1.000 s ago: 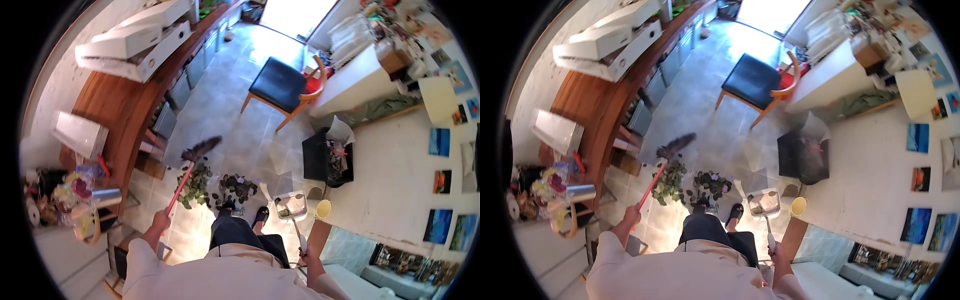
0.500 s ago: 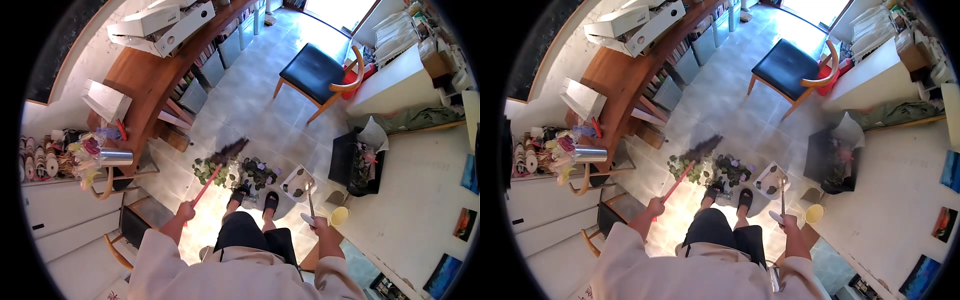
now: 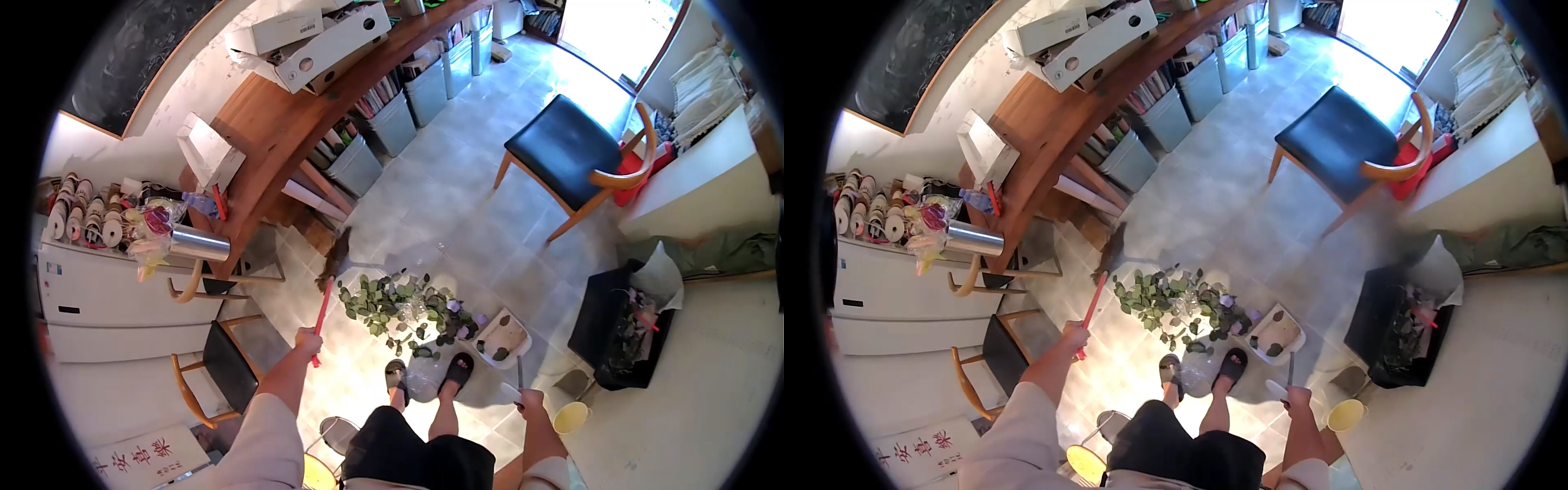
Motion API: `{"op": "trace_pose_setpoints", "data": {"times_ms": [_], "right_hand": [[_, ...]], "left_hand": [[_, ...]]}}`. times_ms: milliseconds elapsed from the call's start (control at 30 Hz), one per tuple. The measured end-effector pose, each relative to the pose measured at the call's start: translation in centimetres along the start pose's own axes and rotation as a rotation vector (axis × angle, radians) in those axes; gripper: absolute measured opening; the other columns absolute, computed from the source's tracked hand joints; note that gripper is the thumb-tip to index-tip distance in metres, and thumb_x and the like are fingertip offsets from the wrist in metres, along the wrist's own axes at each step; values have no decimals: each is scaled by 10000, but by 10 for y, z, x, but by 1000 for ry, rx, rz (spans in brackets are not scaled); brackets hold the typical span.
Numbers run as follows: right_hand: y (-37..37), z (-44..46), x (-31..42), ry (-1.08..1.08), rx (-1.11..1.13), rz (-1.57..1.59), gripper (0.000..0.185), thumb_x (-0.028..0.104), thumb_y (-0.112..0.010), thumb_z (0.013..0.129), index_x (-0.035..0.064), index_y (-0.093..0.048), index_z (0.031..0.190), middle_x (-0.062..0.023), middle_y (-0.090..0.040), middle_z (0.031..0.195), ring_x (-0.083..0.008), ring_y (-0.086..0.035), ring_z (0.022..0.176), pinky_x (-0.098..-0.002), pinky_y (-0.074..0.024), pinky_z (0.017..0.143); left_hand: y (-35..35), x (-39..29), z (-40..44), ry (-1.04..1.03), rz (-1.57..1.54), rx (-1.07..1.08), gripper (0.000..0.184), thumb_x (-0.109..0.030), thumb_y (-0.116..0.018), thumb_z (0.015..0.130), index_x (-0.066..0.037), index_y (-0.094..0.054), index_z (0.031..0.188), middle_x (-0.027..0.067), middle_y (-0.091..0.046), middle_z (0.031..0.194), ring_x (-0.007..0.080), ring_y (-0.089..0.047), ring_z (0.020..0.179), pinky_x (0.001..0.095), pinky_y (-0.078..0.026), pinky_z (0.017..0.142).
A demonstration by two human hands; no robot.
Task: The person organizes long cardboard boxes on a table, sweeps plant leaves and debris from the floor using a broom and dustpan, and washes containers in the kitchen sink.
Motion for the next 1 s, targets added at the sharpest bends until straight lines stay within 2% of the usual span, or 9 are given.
{"op": "trace_pose_setpoints", "data": {"times_ms": [67, 133, 167, 400, 533, 700, 800, 867, 1000], "right_hand": [[-4, 13, -9, -7, -3, 12, 112, 121, -638, 834, 15, -617, 862, -124, -584, 670, -215, -567, 492, -308, -372, 367], [-11, 18, -14, -22, -12, 36, 115, 139, -640, 833, 28, -613, 850, -130, -585, 679, -219, -562, 483, -303, -360, 364], [-14, 24, -14, -17, 2, 23, 119, 144, -642, 832, 30, -612, 849, -131, -585, 682, -220, -561, 481, -301, -356, 364], [-13, 37, -12, -16, -75, -72, 152, 128, -621, 824, -23, -625, 835, -145, -578, 620, -207, -532, 427, -280, -305, 339], [-13, 38, 6, 26, -77, -90, 157, 119, -620, 818, -36, -634, 843, -155, -582, 624, -215, -550, 442, -299, -309, 340], [-13, 28, 39, 67, -62, -114, 166, 120, -628, 822, -37, -627, 875, -170, -599, 674, -238, -573, 467, -332, -324, 347], [-7, 38, 48, 74, -56, -181, 151, 118, -640, 809, -27, -625, 849, -165, -611, 677, -263, -589, 476, -353, -351, 348], [-4, 43, 51, 71, -61, -230, 144, 122, -626, 813, -22, -627, 821, -163, -616, 675, -271, -600, 484, -359, -367, 350], [-5, 29, 65, 92, -56, -205, 182, 123, -549, 846, -26, -627, 778, -172, -607, 657, -267, -607, 488, -360, -375, 350]], "left_hand": [[-37, 33, 34, -18, 72, 14, 263, -49, -590, 751, -3, -682, 992, 84, -578, 586, 191, -598, 505, 360, -488, 470], [-52, 35, 8, -113, 288, 95, 333, -100, -575, 737, -38, -675, 1048, 227, -658, 924, 348, -674, 812, 418, -537, 675], [-51, 39, -13, -105, 345, 113, 373, -151, -583, 735, -37, -662, 1081, 252, -649, 942, 397, -644, 900, 427, -523, 759], [23, 97, -136, -377, 454, 217, 526, -180, -649, 772, -88, -581, 1286, 240, -668, 934, 383, -664, 857, 425, -535, 752], [40, 147, -190, -147, 323, 187, 545, -159, -685, 775, -75, -573, 1302, 201, -688, 817, 244, -680, 727, 349, -533, 713], [5, 234, -183, 307, -218, 97, 613, -22, -610, 831, -80, -450, 1420, 21, -533, 594, 130, -499, 423, 284, -363, 348], [-21, 254, -124, 392, -394, 82, 226, -26, -588, 831, -21, -616, 1055, 15, -486, 555, 129, -445, 387, 295, -391, 343], [-38, 249, -96, 557, -710, 95, 33, -17, -564, 831, -25, -565, 863, 18, -466, 551, 124, -419, 386, 306, -387, 339], [-69, 212, -71, 446, -581, 122, 33, 30, -569, 796, 28, -602, 790, 64, -519, 594, 157, -485, 442, 279, -378, 367]]}}
Point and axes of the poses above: each hand's wrist, its own z-axis towards the middle knuckle, its own y-axis out of the back of the hand, x = y × z, the point moved 9 cm from there along z, towards the middle knuckle
